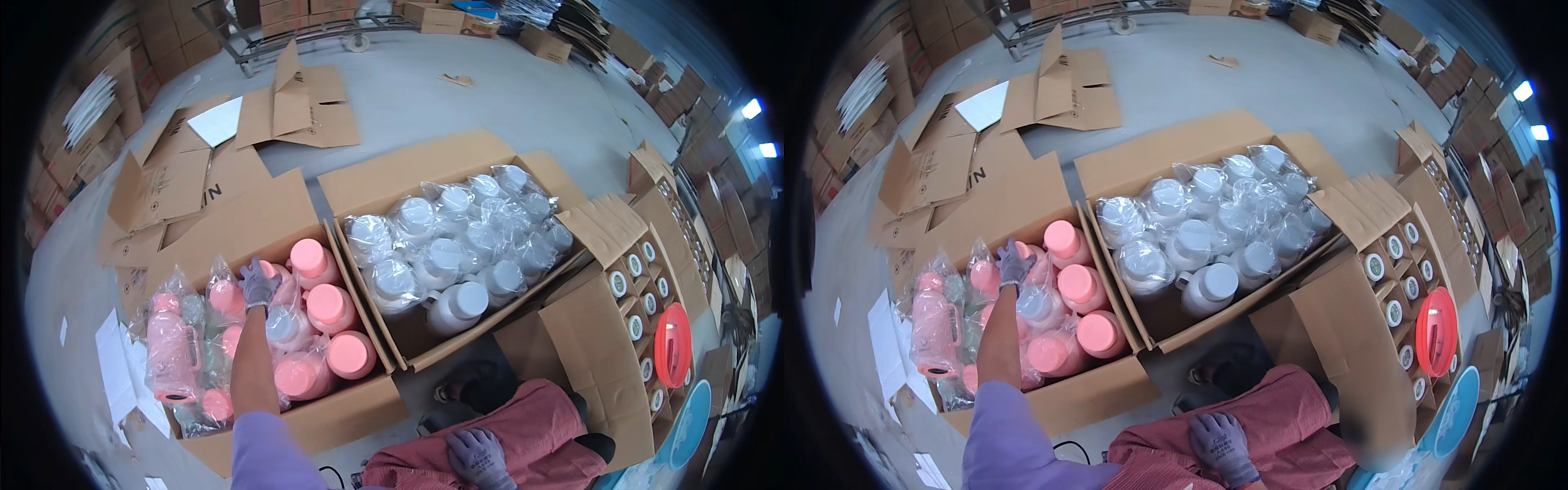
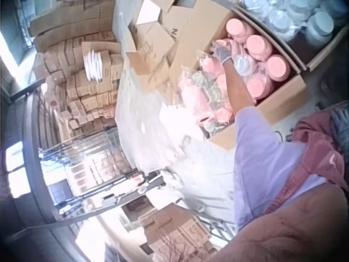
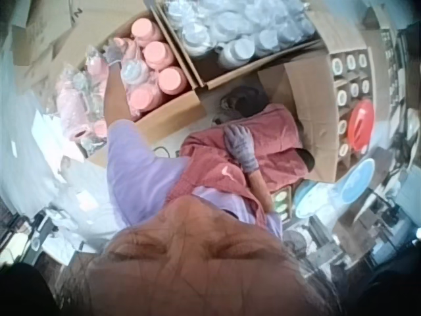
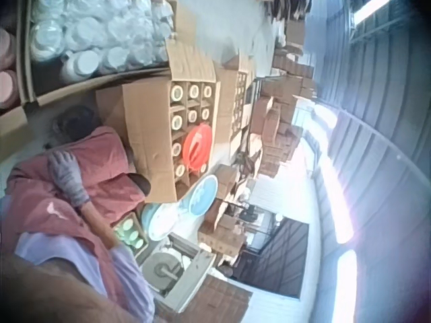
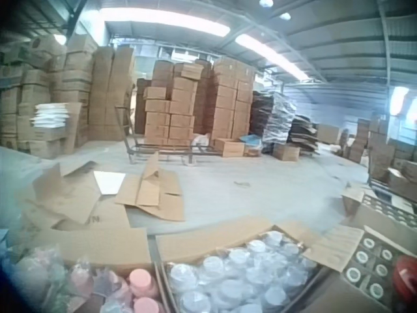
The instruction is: The person assembles thermos bottles by inserting inner liners into outer sleeves, screwing on lids, and placing each completed unit into a plastic bag. The person handles pink and white thermos bodies, lids, and liners, then bags the finished items.
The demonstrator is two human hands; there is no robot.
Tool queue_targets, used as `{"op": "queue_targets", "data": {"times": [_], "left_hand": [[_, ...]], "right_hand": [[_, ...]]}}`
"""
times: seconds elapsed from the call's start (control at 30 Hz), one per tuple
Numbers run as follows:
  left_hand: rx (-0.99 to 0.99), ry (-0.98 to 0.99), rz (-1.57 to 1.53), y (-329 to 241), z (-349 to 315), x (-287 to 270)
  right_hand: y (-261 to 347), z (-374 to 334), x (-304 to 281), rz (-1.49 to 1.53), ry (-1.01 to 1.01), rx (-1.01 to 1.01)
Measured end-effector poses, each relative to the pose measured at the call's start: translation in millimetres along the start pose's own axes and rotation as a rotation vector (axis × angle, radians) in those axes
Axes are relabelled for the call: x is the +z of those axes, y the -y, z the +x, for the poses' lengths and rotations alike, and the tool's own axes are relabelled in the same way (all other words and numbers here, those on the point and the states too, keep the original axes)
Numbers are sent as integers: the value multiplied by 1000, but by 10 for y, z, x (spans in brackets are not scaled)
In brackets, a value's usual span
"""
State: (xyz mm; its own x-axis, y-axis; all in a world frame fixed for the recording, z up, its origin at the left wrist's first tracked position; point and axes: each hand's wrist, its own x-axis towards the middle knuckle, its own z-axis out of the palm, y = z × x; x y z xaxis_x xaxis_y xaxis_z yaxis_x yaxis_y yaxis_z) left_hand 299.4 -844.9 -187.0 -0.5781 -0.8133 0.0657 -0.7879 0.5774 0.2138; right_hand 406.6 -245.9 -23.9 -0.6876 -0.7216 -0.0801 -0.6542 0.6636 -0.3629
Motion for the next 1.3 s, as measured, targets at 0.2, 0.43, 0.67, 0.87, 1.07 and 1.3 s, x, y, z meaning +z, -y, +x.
{"op": "queue_targets", "data": {"times": [0.2,0.43,0.67,0.87,1.07,1.3], "left_hand": [[214,-63,-188,-281,-381,-1191],[851,-630,-552,-981,-2228,-2691],[414,651,-1514,-1878,-3883,-1976],[1433,1219,-1060,-2579,-4239,-1739],[440,2003,-1224,-4357,-4245,-2076],[587,2210,-1532,-6238,-4956,-1838]], "right_hand": [[-25,201,-67,220,12,24],[160,1096,-552,949,-465,228],[-852,-134,-1520,1489,-1155,407],[-1040,-1996,-1734,1040,-1494,469],[-896,-2059,-1631,396,-1248,660],[-666,-1344,-1306,-16,-1013,479]]}}
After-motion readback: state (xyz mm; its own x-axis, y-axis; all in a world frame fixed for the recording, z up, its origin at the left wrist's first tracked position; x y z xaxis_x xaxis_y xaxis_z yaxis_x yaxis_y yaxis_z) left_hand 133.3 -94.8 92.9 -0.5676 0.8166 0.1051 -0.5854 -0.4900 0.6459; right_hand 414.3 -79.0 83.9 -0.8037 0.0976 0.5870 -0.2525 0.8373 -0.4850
